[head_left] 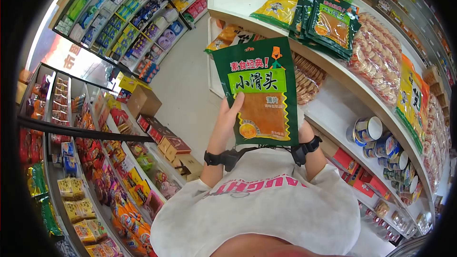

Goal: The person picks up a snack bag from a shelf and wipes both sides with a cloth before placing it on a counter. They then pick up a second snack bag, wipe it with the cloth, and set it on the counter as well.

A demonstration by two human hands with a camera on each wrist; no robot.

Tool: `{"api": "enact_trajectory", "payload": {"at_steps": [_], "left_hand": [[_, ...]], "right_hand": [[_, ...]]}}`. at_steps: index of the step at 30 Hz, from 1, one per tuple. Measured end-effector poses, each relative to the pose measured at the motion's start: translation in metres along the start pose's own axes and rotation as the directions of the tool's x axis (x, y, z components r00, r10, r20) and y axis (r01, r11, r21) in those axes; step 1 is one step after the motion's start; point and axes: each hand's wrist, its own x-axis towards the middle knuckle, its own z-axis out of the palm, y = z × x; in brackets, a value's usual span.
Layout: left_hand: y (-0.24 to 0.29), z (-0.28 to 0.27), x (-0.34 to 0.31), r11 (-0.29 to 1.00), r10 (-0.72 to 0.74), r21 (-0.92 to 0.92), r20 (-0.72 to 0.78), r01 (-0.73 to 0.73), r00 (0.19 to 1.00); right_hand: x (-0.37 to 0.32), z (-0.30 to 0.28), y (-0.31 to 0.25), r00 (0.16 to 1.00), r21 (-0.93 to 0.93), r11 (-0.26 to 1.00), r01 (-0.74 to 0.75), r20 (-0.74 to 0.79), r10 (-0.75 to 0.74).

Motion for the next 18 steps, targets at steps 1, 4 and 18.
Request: {"api": "enact_trajectory", "payload": {"at_steps": [1,4,18], "left_hand": [[0.001,0.001,-0.001,1.000,-0.004,-0.011,-0.006,0.004,1.000],[-0.002,-0.011,0.002,0.997,-0.053,0.057,-0.004,0.053,0.999],[0.007,-0.012,-0.005,0.882,-0.053,-0.469,0.014,0.053,0.999]], "right_hand": [[0.001,0.000,-0.001,0.999,0.034,0.999,-0.001,0.032,0.000],[0.004,-0.004,-0.007,0.987,0.139,0.990,0.005,0.156,-0.027],[-0.011,0.010,-0.008,0.821,-0.896,0.373,0.242,-0.016,-0.571]]}}
